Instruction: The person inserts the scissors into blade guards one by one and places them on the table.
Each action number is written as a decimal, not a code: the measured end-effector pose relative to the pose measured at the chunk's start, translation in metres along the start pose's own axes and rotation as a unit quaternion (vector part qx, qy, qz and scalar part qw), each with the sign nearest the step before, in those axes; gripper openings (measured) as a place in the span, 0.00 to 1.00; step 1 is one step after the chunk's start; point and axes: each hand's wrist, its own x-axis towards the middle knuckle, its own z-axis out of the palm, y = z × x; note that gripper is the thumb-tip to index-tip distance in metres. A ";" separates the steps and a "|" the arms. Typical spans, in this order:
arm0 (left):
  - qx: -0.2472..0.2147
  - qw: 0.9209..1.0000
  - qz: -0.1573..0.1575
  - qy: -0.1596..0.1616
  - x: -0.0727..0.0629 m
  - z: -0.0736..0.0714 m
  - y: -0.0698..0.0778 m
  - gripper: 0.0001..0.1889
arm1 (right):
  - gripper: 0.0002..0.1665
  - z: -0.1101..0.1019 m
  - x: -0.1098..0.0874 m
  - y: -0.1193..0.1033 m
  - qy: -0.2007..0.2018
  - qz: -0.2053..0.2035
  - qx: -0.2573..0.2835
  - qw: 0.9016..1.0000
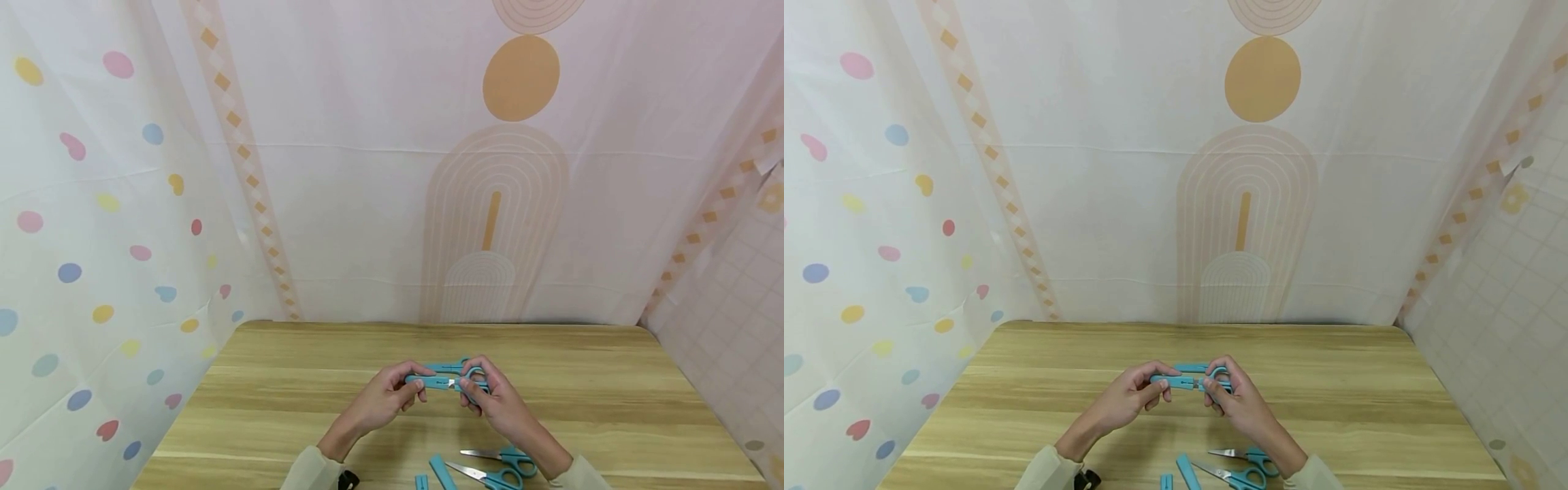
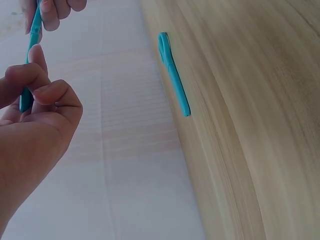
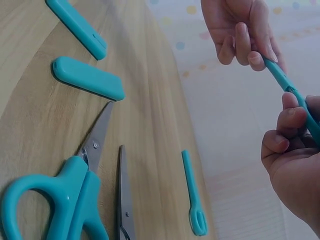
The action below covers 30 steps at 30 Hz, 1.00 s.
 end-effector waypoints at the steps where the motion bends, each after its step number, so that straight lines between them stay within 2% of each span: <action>1: -0.004 1.000 -0.002 -0.001 0.000 0.000 0.000 0.11 | 0.14 0.001 0.000 0.000 -0.001 -0.001 0.001 1.000; 7: -0.017 1.000 -0.009 -0.009 0.000 0.003 0.001 0.11 | 0.14 0.005 0.001 0.002 -0.001 0.001 0.003 1.000; 19: -0.004 1.000 -0.011 -0.019 0.001 0.002 0.000 0.12 | 0.17 0.000 0.001 0.002 -0.005 0.019 -0.012 1.000; 30: -0.014 0.999 -0.030 -0.001 0.006 0.006 -0.003 0.12 | 0.16 -0.007 -0.001 0.004 -0.014 0.015 -0.005 1.000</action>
